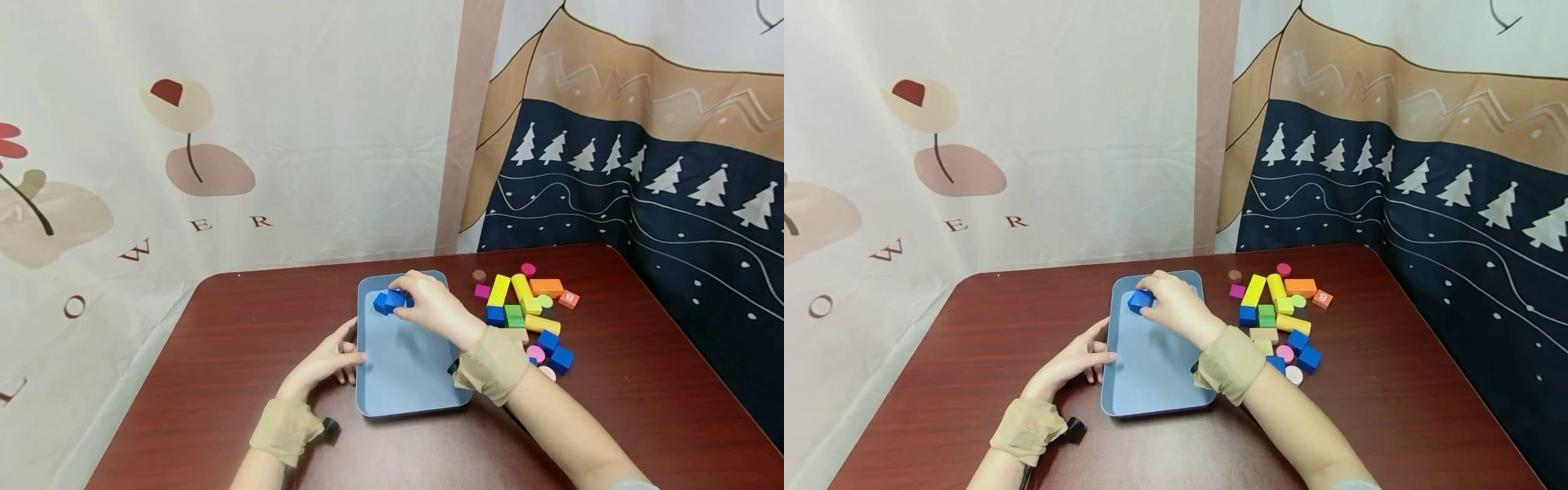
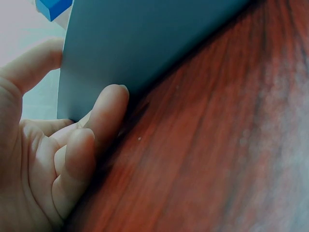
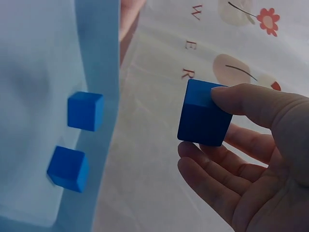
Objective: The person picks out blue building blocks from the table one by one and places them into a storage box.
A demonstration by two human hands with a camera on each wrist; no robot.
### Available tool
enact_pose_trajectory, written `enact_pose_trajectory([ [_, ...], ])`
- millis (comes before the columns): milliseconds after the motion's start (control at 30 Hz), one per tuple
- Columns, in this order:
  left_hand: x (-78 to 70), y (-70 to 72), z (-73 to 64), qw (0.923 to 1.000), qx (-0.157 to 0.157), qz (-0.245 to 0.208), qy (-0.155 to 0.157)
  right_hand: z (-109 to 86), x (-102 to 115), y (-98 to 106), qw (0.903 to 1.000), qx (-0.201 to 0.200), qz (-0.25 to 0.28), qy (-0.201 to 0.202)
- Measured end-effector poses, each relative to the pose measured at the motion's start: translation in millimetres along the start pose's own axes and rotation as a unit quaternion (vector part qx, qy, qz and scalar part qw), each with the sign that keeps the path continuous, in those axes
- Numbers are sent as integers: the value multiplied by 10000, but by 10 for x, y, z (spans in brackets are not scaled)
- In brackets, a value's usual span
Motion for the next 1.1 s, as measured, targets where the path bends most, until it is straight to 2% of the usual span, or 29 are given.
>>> enact_pose_trajectory([
  [233, -47, -2, -11, 10000, 62, -64, 6, 40, -21, -182, 9998, 115, -136, 0],
  [700, -15, -10, -14, 10000, 10, -67, -36, 79, -102, -473, 9988, 332, -341, -85],
  [967, -269, -38, -98, 9999, 105, -99, -16, 99, -153, -597, 9973, 413, -575, -172],
  [1100, -325, -45, -115, 9998, 113, -133, -65, 108, -153, -647, 9964, 490, -659, -205],
])
Point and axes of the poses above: each hand's wrist, its own z-axis towards the middle knuckle, its own y-axis out of the back of the hand, x = y × z, the point moved 5 cm from there along z, towards the middle knuckle, and after that the axes turned 7 degrees about -y, right-handed, at the moved point
